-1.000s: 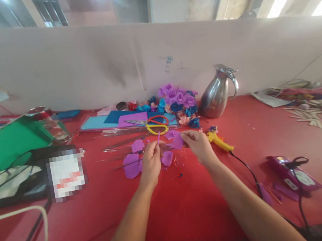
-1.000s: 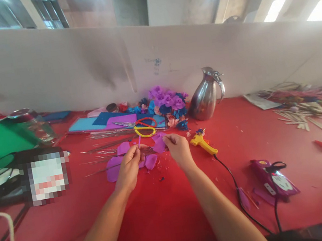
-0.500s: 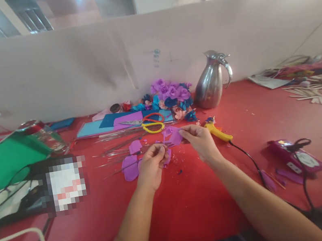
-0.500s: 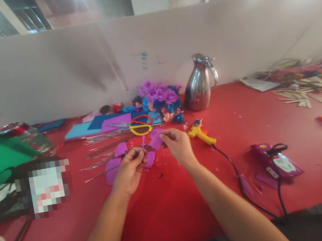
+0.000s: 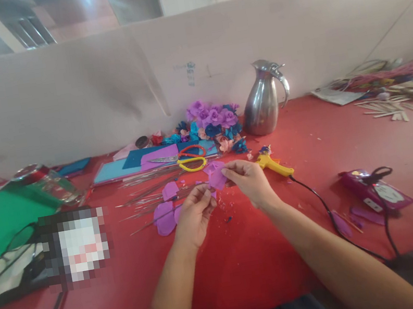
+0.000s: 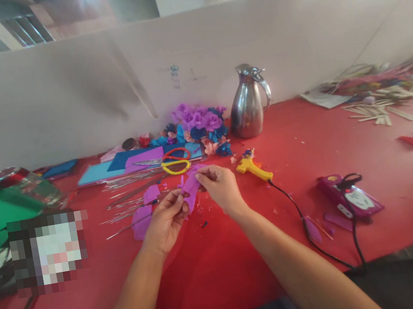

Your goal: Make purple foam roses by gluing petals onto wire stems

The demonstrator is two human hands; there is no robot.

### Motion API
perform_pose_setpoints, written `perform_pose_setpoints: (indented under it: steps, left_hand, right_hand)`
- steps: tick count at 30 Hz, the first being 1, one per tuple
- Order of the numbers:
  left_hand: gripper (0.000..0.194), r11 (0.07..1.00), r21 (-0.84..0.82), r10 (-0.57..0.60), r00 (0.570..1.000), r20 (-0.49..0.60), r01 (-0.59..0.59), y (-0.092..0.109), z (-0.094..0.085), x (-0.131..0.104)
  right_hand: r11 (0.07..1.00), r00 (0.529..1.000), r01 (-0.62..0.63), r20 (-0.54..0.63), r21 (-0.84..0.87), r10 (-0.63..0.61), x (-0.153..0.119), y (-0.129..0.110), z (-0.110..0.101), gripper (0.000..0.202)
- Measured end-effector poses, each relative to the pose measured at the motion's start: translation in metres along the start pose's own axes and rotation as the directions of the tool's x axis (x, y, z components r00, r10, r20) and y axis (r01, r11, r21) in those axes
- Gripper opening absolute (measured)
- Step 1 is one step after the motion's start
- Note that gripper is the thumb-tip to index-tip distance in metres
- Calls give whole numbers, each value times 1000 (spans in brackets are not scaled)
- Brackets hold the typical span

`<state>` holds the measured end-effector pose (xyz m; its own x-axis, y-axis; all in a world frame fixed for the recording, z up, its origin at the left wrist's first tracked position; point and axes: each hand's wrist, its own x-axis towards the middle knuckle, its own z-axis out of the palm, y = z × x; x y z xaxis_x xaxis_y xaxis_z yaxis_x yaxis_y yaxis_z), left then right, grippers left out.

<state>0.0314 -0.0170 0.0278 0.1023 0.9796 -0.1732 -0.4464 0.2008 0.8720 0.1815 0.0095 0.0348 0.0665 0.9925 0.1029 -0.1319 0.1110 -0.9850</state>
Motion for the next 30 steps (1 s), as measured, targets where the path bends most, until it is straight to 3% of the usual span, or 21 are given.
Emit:
perform_pose_setpoints:
  steps: [9,30]
  left_hand:
    - [25,997,83,6,999,-39,-3,-2,1,-1]
    - [18,994,107,19,998,-56,-13,0,2,-2]
  right_hand:
    - [999,999,18,35,-37,-17,-2,1,1,22]
    - [996,996,42,77,-82,-36,-4,1,2,21]
